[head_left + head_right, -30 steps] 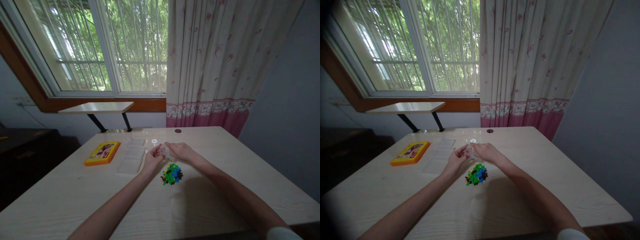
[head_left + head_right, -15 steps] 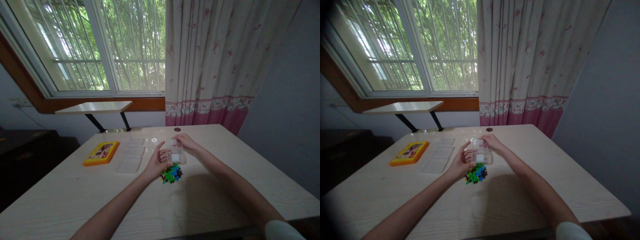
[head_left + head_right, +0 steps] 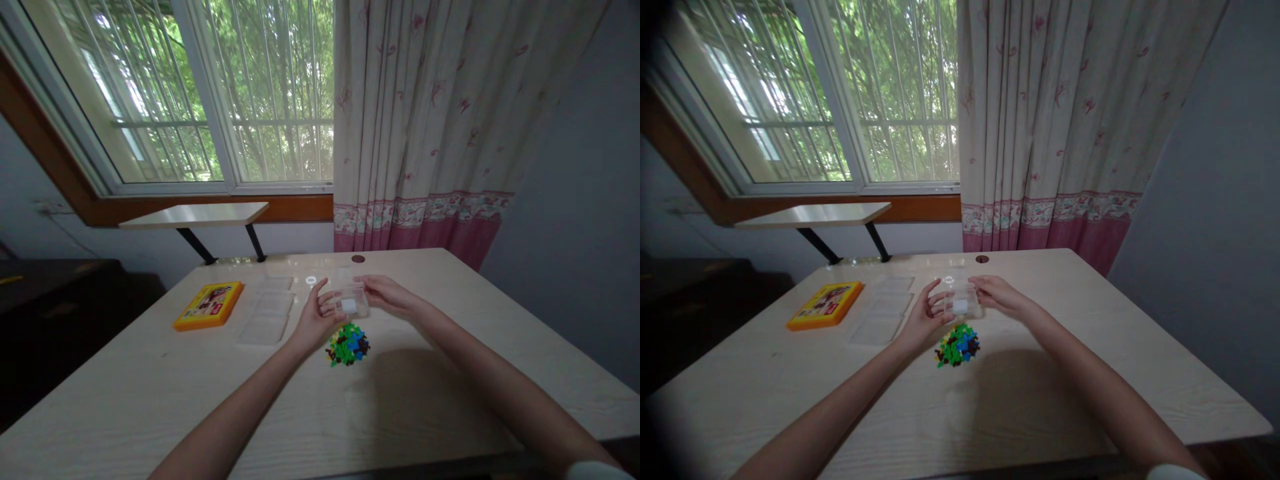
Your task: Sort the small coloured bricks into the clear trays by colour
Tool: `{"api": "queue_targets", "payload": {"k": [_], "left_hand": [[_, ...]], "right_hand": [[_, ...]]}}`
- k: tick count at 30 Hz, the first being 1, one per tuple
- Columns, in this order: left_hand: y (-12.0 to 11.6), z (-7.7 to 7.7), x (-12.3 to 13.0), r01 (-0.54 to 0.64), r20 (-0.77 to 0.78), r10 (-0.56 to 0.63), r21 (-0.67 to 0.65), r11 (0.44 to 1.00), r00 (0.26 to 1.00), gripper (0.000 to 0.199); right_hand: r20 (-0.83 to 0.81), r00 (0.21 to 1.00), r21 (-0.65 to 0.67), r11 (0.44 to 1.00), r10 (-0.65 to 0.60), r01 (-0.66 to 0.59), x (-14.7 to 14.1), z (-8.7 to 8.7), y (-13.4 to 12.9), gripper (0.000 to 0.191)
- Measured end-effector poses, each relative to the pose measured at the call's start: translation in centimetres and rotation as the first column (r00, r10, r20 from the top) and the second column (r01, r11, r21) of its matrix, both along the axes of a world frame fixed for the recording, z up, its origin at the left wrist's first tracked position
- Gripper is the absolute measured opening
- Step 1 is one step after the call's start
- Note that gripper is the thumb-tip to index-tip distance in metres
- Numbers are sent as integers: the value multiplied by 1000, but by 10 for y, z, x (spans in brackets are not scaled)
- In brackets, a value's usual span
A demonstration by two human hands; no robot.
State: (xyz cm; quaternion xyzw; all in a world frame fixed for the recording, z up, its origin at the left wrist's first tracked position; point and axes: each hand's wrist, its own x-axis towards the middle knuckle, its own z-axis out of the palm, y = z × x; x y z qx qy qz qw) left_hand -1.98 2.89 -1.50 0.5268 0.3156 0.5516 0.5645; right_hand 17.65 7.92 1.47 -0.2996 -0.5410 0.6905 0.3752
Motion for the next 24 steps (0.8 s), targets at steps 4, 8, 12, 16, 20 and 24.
{"api": "queue_targets", "payload": {"k": [4,8,12,16,20,24], "left_hand": [[2,-1,0,-29,-10,29,7,1000,1000,81],[0,-2,2,-20,-39,21,35,999,999,78],[1,-8,3,-14,-67,18,61,998,998,77],[0,-8,0,38,-246,-5,131,991,969,82],[-1,16,-23,92,-713,212,362,927,669,75],[3,47,-65,168,-901,362,405,899,238,65]], "right_hand": [[217,976,192,980,-1,-42,15,-8,-11,46],[308,942,318,948,-129,26,15,-22,-17,55],[385,893,428,902,-232,50,11,-27,-23,52],[443,814,582,811,-375,56,20,-26,-20,46],[470,676,671,728,-567,143,45,-33,0,47],[518,612,647,742,-598,177,81,-45,25,49]]}}
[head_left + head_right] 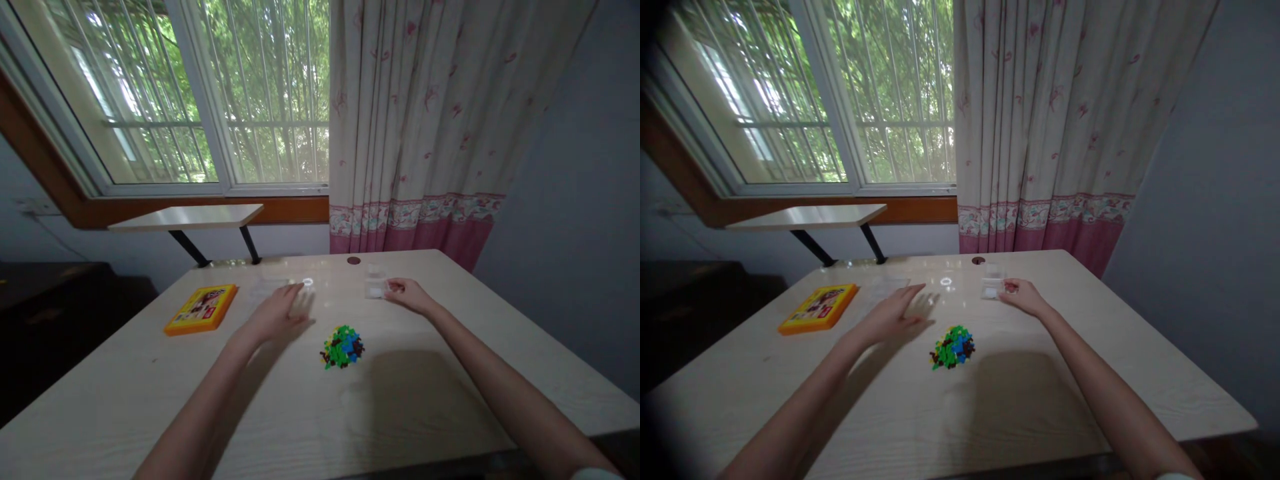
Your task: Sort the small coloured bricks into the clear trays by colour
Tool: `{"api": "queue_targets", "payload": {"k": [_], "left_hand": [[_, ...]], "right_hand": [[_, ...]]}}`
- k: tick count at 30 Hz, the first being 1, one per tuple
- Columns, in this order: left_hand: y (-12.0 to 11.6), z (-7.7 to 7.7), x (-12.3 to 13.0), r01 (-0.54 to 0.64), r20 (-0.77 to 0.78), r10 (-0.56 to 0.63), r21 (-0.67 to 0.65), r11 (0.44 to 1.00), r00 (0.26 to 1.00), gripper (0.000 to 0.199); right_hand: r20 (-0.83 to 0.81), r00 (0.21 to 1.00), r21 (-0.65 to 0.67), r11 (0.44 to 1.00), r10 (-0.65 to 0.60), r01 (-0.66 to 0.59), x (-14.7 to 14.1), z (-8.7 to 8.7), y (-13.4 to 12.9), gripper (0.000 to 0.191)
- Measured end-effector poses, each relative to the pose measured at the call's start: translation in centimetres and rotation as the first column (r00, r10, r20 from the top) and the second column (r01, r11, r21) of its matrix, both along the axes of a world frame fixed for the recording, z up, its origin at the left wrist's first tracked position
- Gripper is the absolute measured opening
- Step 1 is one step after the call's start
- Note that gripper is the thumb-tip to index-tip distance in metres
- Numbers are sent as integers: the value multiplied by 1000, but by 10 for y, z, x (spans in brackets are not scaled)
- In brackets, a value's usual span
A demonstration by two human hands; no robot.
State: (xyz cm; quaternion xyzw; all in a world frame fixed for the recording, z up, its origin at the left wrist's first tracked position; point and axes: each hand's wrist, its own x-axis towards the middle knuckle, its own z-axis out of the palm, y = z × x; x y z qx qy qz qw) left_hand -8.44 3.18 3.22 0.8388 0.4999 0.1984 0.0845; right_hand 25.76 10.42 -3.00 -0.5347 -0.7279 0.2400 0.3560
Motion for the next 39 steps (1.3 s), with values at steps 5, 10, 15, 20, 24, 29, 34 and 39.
{"api": "queue_targets", "payload": {"k": [5,10,15,20,24,29,34,39], "left_hand": [[-1,9,-58,-162,-226,141,-80,984,964,80],[-25,-2,-102,-201,-268,173,-81,976,948,66],[-47,-16,-122,-199,-203,185,-54,978,962,60],[-57,-33,-129,-178,-170,167,-49,983,971,56],[-66,-37,-123,-157,-118,147,-85,984,982,52],[-70,-24,-114,-179,-122,162,-145,973,979,43],[-61,-17,-117,-117,-64,109,-149,982,992,55],[-55,-22,-121,-95,-45,88,-204,974,995,58]], "right_hand": [[21,996,-42,996,82,-81,30,-9,15,42],[185,981,75,995,54,-69,35,-11,20,37],[285,958,128,990,18,-57,35,-12,22,31],[261,965,180,984,-32,-15,38,-17,19,33],[173,983,257,966,-55,9,36,-18,14,36],[190,982,285,956,11,-66,31,-14,11,20],[188,982,287,956,6,-60,31,-11,6,18],[204,979,251,967,-8,-44,34,-8,-2,17]]}}
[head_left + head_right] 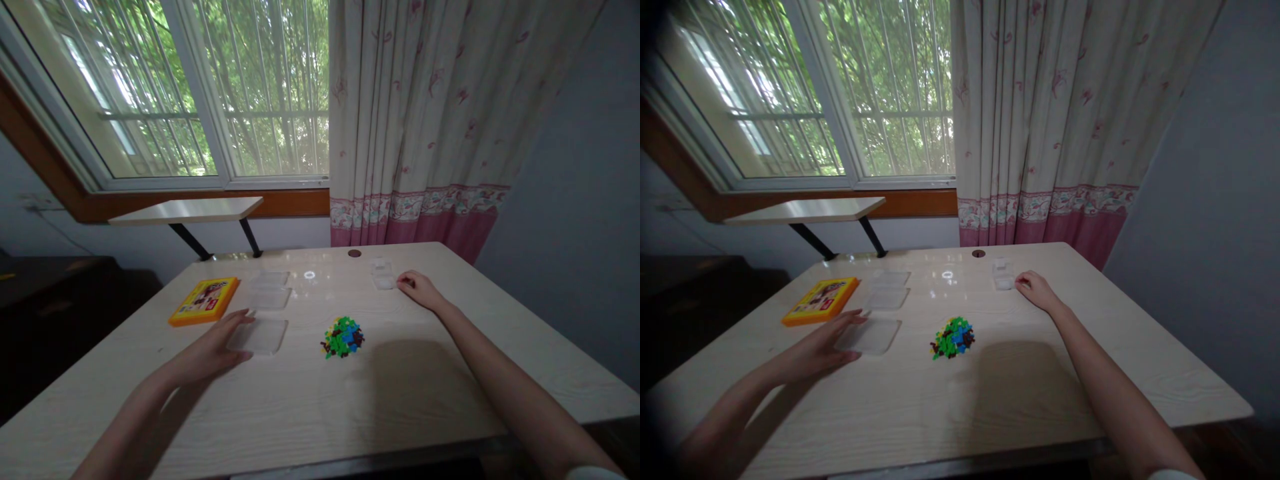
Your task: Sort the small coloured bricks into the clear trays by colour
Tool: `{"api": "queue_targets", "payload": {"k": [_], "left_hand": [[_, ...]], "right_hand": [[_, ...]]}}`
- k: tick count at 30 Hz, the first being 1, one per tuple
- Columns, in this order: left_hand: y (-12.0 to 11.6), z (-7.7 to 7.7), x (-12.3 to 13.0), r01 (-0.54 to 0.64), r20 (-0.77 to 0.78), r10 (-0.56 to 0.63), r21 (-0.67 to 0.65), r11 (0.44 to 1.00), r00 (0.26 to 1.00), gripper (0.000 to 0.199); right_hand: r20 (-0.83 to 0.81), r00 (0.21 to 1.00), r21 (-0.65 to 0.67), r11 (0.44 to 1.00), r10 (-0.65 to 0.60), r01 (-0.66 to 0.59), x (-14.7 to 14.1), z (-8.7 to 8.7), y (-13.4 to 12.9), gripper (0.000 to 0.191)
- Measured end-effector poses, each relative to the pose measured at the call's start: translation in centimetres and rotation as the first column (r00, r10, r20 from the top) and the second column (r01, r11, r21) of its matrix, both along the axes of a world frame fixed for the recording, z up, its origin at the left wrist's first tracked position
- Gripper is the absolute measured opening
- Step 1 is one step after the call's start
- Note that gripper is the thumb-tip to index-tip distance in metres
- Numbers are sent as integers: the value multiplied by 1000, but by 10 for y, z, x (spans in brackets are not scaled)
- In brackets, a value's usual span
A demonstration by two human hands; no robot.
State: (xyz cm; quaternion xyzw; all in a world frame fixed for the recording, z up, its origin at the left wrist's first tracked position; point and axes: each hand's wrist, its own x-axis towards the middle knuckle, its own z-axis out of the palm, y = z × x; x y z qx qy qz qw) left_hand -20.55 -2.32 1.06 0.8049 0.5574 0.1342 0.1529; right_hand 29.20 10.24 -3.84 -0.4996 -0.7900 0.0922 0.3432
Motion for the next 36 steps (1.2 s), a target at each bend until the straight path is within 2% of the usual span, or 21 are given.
{"api": "queue_targets", "payload": {"k": [18,24,26,28,33,36], "left_hand": [[-6,13,14,24,138,-1,-162,987,990,52],[-1,20,14,-23,304,38,-52,998,952,51],[7,24,25,-47,389,52,-23,999,920,50],[18,27,46,-76,470,69,-5,997,880,49],[47,30,120,-79,668,59,0,997,742,45],[56,24,154,-50,754,57,-32,998,654,49]], "right_hand": [[38,998,-7,999,52,-52,3,8,-7,16],[-51,999,63,998,-8,11,-4,16,-8,17],[-96,995,117,992,-28,40,-18,22,-13,18],[-138,990,159,987,12,10,-38,31,-23,19],[-90,962,231,945,257,-231,-97,54,-59,24],[-14,939,280,903,343,-325,-118,61,-74,33]]}}
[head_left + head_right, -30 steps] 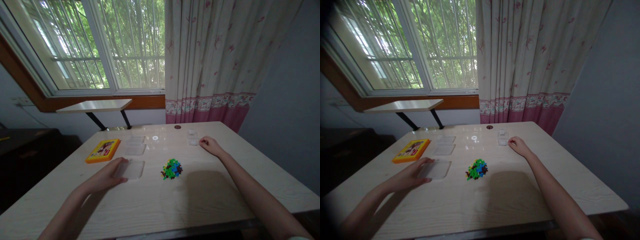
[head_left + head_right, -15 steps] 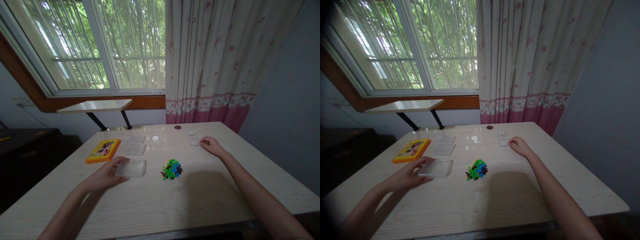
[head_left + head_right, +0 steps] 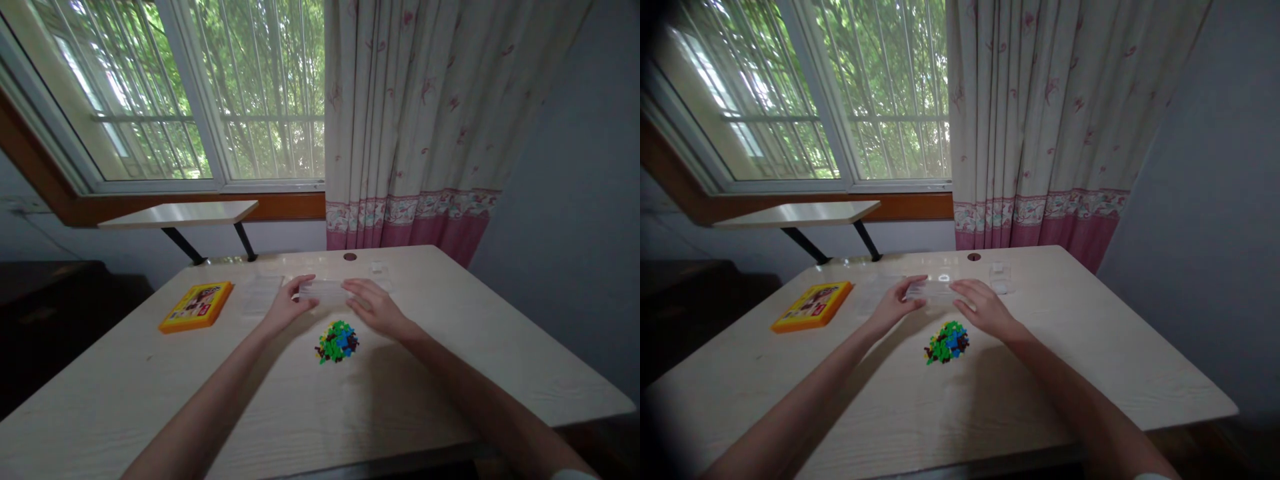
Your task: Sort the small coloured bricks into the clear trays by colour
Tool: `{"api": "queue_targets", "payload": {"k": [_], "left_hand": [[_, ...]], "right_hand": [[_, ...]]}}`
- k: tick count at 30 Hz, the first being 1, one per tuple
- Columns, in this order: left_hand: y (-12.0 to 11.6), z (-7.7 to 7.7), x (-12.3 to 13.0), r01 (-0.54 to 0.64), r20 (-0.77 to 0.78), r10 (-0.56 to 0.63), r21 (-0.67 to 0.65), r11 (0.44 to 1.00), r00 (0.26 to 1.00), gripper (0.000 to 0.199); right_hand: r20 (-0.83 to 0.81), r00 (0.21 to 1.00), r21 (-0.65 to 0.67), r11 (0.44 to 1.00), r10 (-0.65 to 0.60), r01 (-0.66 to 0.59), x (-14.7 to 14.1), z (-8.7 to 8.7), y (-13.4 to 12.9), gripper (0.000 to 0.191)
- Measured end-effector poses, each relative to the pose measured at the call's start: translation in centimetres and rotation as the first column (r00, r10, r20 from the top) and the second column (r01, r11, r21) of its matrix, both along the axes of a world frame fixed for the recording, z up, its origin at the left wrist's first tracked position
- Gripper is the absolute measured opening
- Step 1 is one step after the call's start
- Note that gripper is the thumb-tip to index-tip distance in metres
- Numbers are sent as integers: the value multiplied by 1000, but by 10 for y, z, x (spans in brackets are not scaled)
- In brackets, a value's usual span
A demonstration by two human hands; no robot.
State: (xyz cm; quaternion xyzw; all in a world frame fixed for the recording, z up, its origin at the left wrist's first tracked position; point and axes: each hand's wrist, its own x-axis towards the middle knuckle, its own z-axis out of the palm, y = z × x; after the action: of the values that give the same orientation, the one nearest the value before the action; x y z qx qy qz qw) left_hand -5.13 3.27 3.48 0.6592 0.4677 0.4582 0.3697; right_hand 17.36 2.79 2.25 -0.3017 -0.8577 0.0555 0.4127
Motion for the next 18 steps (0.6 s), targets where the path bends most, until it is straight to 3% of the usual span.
{"api": "queue_targets", "payload": {"k": [4,10,14,18], "left_hand": [[1,-14,26,12,151,-6,-42,999,988,60],[-7,-29,42,-65,426,118,-137,988,897,67],[-10,-30,45,-58,498,133,-164,985,857,65],[-9,-31,43,-36,528,125,-176,984,840,64]], "right_hand": [[71,997,77,997,4,-10,-9,-5,-4,35],[143,987,243,969,-72,36,-10,-13,0,28],[256,958,356,934,-132,34,-12,-15,0,27],[271,948,383,922,-167,53,-14,-19,0,26]]}}
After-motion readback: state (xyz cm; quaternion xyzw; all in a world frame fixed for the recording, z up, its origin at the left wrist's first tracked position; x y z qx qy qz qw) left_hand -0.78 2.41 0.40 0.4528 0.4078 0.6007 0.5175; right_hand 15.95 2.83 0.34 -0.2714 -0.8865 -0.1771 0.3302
